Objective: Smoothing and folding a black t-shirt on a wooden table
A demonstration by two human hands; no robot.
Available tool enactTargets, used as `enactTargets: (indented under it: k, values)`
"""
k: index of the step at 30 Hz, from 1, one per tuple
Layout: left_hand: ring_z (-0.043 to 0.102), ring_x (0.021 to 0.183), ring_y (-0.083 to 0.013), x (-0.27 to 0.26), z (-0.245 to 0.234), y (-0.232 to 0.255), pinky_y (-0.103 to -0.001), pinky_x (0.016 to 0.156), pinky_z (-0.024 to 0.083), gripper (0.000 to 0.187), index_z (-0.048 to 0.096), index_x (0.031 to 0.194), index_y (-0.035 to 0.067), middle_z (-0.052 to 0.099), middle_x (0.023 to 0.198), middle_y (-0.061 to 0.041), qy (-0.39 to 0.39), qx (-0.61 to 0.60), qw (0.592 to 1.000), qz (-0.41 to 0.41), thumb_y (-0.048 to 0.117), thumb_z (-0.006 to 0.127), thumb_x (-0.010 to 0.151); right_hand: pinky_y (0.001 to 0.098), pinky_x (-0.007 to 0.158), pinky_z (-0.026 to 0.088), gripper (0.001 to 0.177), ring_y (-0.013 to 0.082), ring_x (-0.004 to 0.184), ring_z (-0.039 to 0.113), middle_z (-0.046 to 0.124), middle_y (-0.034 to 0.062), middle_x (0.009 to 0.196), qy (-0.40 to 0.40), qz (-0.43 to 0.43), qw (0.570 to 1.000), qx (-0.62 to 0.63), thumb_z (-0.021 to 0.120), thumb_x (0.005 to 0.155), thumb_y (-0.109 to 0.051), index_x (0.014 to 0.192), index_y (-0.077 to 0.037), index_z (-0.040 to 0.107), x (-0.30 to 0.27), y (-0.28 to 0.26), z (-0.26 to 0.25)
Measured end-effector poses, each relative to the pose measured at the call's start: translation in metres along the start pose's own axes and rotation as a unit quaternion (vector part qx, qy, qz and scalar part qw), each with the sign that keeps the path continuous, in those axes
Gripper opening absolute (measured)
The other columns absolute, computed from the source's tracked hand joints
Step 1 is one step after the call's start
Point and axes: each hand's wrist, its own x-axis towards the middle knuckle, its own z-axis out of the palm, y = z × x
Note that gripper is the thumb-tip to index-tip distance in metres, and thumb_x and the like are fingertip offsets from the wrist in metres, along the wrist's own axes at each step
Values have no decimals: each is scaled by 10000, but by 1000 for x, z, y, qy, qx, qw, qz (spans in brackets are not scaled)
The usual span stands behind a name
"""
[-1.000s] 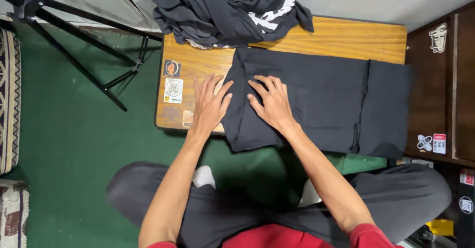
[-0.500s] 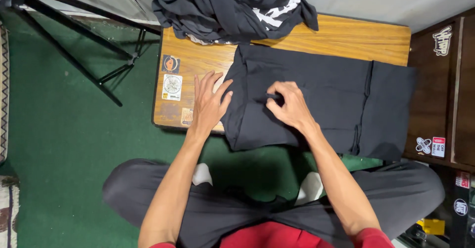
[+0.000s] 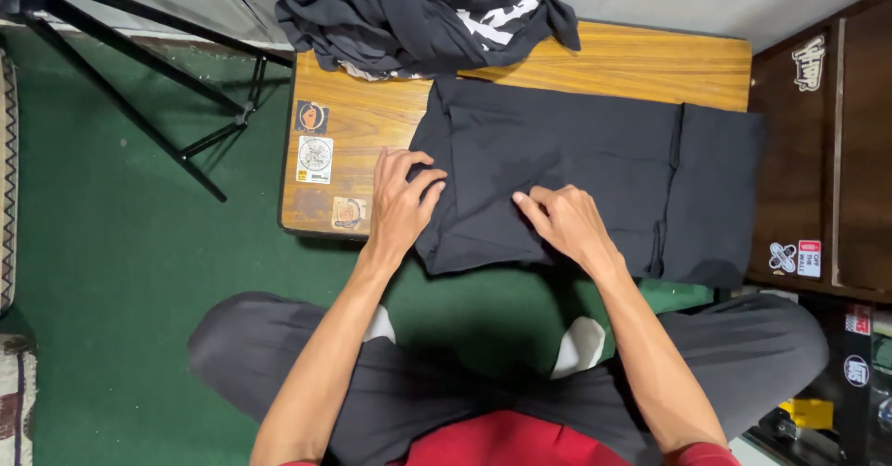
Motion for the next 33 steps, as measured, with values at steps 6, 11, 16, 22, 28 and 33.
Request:
enactTargets:
  k: [6, 11, 16, 22, 28, 33]
  values:
    - [545, 1121, -252, -7, 1, 18, -610, 1154, 294, 144, 744, 840, 176, 594, 1050, 5, -32, 5, 998, -61, 288, 834, 844, 375, 900, 480, 387, 237, 1089, 606, 654, 10, 1134, 47, -75, 995, -46, 637, 804, -221, 1187, -239, 686, -9, 16, 16]
    - [542, 1184, -284, -26, -3, 30, -621, 1156, 272, 279, 737, 1002, 186, 608, 1106, -32, -129, -31, 990, -41, 347, 841, 800, 483, 1060, 417, 614, 368, 1425, 405, 461, 140, 1503, -31, -92, 995, -4, 596, 711, -146, 1321, -207, 632, -28, 14, -2]
    - [503, 1286, -284, -30, -7, 28, -689, 1200, 145, 417, 720, 1100, 196, 607, 1205, -36, -217, -19, 974, -55, 358, 866, 744, 566, 1120, 368, 643, 427, 1491, 317, 380, 196, 1590, -59, -87, 994, 9, 703, 724, -211, 1358, -182, 606, -40, 14, -4]
    - [442, 1388, -295, -37, -18, 37, -752, 1174, 128, 529, 667, 1218, 206, 558, 1342, -55, -242, 5, 969, -54, 370, 856, 752, 636, 1177, 273, 448, 434, 1501, 302, 418, 180, 1578, -22, -96, 995, 10, 774, 838, -359, 1259, -226, 696, -48, 25, 14]
    - [490, 1376, -285, -42, -15, 37, -727, 1155, 205, 316, 695, 1205, 203, 603, 1333, -53, -205, 6, 978, -37, 236, 754, 896, 496, 1164, 407, 134, 308, 1317, 582, 662, 54, 1286, 107, -97, 988, 51, 693, 967, -292, 999, -172, 743, -62, 42, 17]
    - [453, 1417, -316, -52, -9, 41, -726, 1160, 202, 454, 678, 1237, 195, 569, 1391, -86, -197, 24, 980, -30, 381, 800, 842, 443, 993, 508, 210, 282, 1199, 623, 665, 55, 1224, 140, -104, 984, 29, 714, 937, -329, 1087, -185, 741, -70, 35, 23]
